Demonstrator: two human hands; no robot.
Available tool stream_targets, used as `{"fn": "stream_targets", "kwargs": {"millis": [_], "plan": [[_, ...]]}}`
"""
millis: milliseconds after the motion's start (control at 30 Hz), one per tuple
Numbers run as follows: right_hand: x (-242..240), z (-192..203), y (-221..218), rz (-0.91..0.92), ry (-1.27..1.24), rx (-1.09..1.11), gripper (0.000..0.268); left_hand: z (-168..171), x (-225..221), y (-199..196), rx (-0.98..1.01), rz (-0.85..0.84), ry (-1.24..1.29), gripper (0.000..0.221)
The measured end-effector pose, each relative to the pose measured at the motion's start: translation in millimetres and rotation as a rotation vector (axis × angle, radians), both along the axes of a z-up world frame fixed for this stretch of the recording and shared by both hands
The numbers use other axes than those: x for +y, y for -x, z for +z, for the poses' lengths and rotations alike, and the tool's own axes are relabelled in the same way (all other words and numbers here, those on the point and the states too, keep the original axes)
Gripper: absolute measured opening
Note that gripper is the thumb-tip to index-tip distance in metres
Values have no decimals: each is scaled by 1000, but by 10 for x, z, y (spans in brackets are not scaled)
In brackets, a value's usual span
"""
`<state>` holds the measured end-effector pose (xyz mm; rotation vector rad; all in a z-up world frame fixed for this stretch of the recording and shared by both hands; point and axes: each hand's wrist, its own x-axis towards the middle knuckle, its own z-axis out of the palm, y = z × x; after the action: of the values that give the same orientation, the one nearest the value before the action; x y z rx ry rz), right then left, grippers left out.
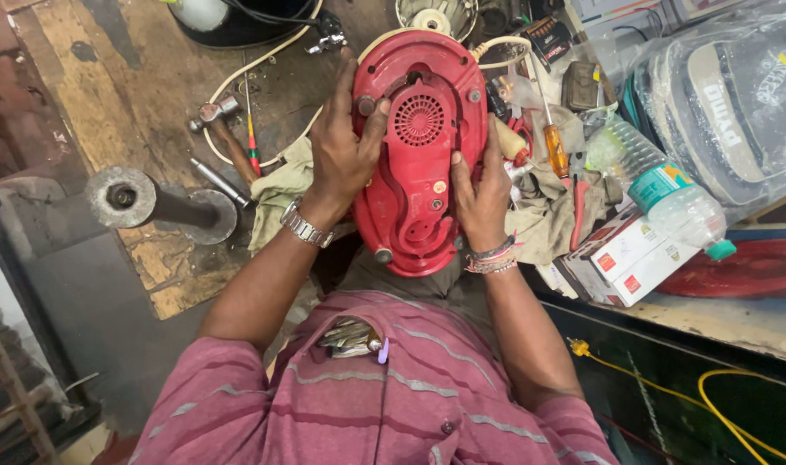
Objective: The person works on the internal wiring of a red and beige electric iron, using pliers to strip and connect wires, then reassembles the casing and tightens screws with a screwdriver.
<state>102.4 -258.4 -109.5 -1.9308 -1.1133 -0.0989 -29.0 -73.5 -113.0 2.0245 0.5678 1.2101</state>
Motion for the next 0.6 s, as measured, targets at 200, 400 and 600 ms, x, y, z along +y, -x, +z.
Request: {"fn": "stream_targets", "kwargs": {"millis": [200,400,600], "plan": [[40,-49,-30,-82,49,53,58,58,-13,-45,78,17,179,62],[36,-169,-21,-93,23,-68,61,45,9,-30,44,26,-28,59],[31,-251,15,-98,29,-40,63,23,38,-29,155,41,-27,61]]}}
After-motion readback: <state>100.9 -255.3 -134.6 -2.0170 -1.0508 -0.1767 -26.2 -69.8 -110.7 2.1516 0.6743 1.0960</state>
